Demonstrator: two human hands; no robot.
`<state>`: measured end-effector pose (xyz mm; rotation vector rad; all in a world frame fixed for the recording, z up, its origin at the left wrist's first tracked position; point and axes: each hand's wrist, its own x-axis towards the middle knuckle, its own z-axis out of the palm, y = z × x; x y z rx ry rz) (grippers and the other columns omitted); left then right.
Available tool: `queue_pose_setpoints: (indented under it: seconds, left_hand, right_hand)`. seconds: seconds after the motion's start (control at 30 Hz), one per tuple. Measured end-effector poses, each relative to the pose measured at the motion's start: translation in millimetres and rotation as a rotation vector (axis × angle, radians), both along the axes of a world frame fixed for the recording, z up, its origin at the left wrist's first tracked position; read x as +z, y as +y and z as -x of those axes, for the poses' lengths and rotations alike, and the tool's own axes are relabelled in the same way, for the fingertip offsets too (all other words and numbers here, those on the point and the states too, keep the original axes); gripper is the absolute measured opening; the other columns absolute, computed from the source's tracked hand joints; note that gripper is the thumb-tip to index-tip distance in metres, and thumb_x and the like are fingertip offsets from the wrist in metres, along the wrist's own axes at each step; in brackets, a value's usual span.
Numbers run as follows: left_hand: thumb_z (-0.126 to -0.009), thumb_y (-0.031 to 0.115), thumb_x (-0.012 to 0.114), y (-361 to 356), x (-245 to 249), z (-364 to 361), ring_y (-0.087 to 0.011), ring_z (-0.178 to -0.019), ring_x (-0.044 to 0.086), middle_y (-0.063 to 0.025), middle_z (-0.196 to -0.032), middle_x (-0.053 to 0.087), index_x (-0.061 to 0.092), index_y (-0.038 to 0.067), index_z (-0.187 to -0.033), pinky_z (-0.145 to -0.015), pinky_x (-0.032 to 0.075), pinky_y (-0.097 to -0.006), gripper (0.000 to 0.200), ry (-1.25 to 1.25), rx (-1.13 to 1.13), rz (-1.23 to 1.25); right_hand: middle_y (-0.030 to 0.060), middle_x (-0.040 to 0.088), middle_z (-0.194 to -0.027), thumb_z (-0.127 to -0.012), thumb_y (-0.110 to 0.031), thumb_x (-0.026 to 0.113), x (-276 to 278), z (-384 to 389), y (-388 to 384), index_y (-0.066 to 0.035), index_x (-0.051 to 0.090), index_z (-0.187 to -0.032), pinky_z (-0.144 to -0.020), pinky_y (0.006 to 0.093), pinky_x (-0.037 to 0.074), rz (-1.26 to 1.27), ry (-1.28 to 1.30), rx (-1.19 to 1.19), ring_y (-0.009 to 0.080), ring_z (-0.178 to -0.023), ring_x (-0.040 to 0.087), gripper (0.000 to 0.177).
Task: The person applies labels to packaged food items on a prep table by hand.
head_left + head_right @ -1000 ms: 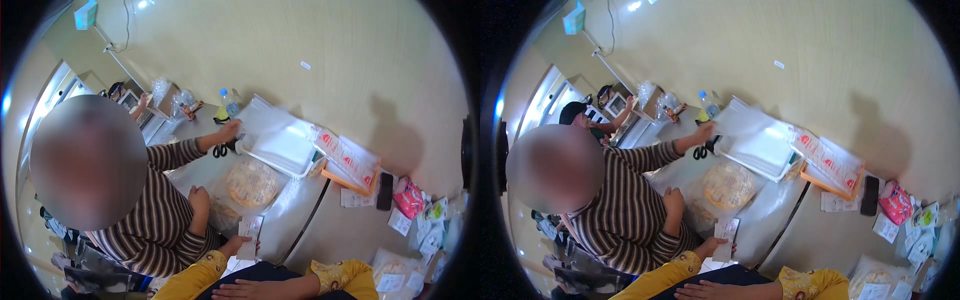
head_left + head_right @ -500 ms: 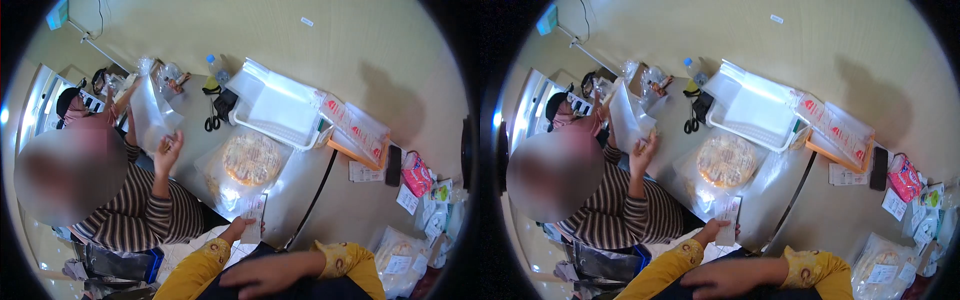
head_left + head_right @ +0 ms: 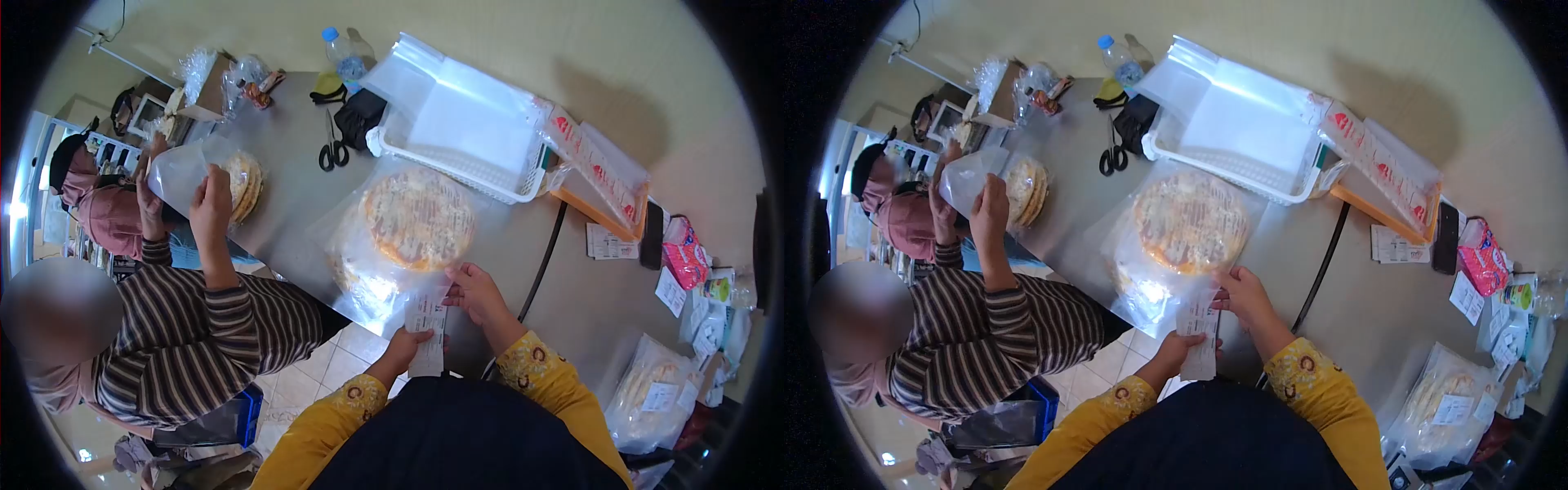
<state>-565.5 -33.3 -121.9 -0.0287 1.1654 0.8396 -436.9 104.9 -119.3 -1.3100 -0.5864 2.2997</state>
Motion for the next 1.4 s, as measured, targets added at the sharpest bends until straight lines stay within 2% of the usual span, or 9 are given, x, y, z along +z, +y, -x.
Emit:
queue_pose_setpoints:
  seconds: [0.23, 0.43, 0.53, 0.63, 0.83, 1.07, 1.23, 1.33, 1.4]
  left_hand:
    - [-0.086, 0.003, 0.044, -0.9, 0.3, 5.2, -0.0345, -0.082, 0.062, -0.0214, -0.095, 0.06, 0.042, -0.003, -0.116, -0.072, 0.052, -0.0433, 0.031, -0.003, -0.064, -0.007]
    - [-0.086, 0.002, 0.045, -4.6, -14.1, 8.4, -0.0344, -0.081, 0.062, -0.0213, -0.095, 0.059, 0.041, -0.003, -0.116, -0.071, 0.052, -0.0433, 0.031, -0.057, -0.111, -0.068]
    - [-0.086, 0.002, 0.044, -5.0, -15.2, 9.1, -0.0345, -0.081, 0.062, -0.0211, -0.094, 0.059, 0.041, -0.003, -0.116, -0.072, 0.051, -0.0436, 0.031, -0.107, -0.107, -0.069]
    - [-0.087, 0.003, 0.043, -6.1, -12.0, 10.1, -0.0343, -0.081, 0.062, -0.0206, -0.093, 0.059, 0.041, -0.004, -0.116, -0.073, 0.051, -0.0437, 0.03, -0.101, -0.121, -0.073]
    - [-0.088, 0.006, 0.041, -6.7, -7.5, 9.0, -0.0346, -0.088, 0.06, -0.0202, -0.099, 0.059, 0.041, -0.006, -0.117, -0.077, 0.05, -0.0447, 0.032, -0.101, -0.156, -0.094]
    - [-0.083, 0.001, 0.041, -23.0, 0.9, 21.4, -0.035, -0.099, 0.055, -0.0197, -0.105, 0.055, 0.039, -0.004, -0.121, -0.087, 0.045, -0.0474, 0.038, -0.287, -0.183, -0.065]
    - [-0.078, -0.001, 0.048, -25.8, 32.3, 23.8, -0.0379, -0.102, 0.053, -0.019, -0.108, 0.054, 0.038, 0.001, -0.124, -0.088, 0.044, -0.0501, 0.047, -0.343, -0.163, -0.217]
    - [-0.078, 0.0, 0.052, -10.9, 52.1, -1.9, -0.0349, -0.098, 0.056, -0.0164, -0.104, 0.055, 0.039, 0.005, -0.124, -0.084, 0.046, -0.0499, 0.048, -0.313, -0.215, -0.243]
    - [-0.079, 0.0, 0.053, -0.5, 64.6, -25.2, -0.0318, -0.092, 0.058, -0.015, -0.102, 0.056, 0.041, 0.005, -0.123, -0.08, 0.049, -0.0468, 0.046, -0.2, -0.248, -0.231]
  right_hand:
    - [0.0072, 0.057, -0.091, -0.081, -0.017, 0.062, -2.3, 19.0, -14.5, -0.003, 0.049, -0.099, -0.064, 0.0318, 0.051, -0.153, -0.025, -0.085, 0.0173, -0.078, 0.057, 0.026]
    - [0.0068, 0.058, -0.092, -0.082, -0.014, 0.061, 12.0, 24.3, -23.6, -0.003, 0.054, -0.096, -0.071, 0.0345, 0.052, 0.025, 0.161, -0.217, 0.0165, -0.077, 0.058, 0.019]
    - [0.0071, 0.06, -0.086, -0.081, -0.011, 0.061, -2.5, 22.3, -25.4, -0.003, 0.057, -0.09, -0.067, 0.0325, 0.052, -0.03, 0.02, -0.181, 0.0156, -0.074, 0.058, 0.013]
    - [0.0069, 0.061, -0.078, -0.079, -0.009, 0.062, 2.7, 15.0, -20.5, -0.002, 0.058, -0.082, -0.062, 0.0294, 0.051, -0.127, 0.069, -0.179, 0.0146, -0.069, 0.059, 0.009]
    - [0.0071, 0.061, -0.074, -0.077, -0.008, 0.063, 48.0, -24.4, -11.0, -0.001, 0.058, -0.08, -0.057, 0.0267, 0.049, -0.241, 0.182, -0.439, 0.0149, -0.062, 0.059, 0.009]
    - [0.0069, 0.06, -0.07, -0.075, -0.008, 0.061, 71.8, -163.2, -28.4, -0.001, 0.059, -0.078, -0.052, 0.0254, 0.047, -0.362, -0.161, -0.364, 0.0144, -0.059, 0.058, 0.008]
    - [0.0061, 0.059, -0.068, -0.07, -0.011, 0.064, 41.9, -260.9, -70.4, 0.0, 0.061, -0.079, -0.053, 0.0257, 0.047, -0.313, -0.518, -0.312, 0.0145, -0.058, 0.058, 0.014]
    - [0.0054, 0.059, -0.072, -0.07, -0.013, 0.065, 32.7, -297.6, -91.8, 0.0, 0.061, -0.086, -0.055, 0.0267, 0.048, -0.387, -0.924, -0.333, 0.0163, -0.063, 0.058, 0.021]
    - [0.0053, 0.06, -0.076, -0.071, -0.013, 0.063, 32.5, -303.3, -104.5, 0.0, 0.06, -0.09, -0.059, 0.0274, 0.049, -0.91, -1.53, -0.349, 0.0164, -0.067, 0.058, 0.023]
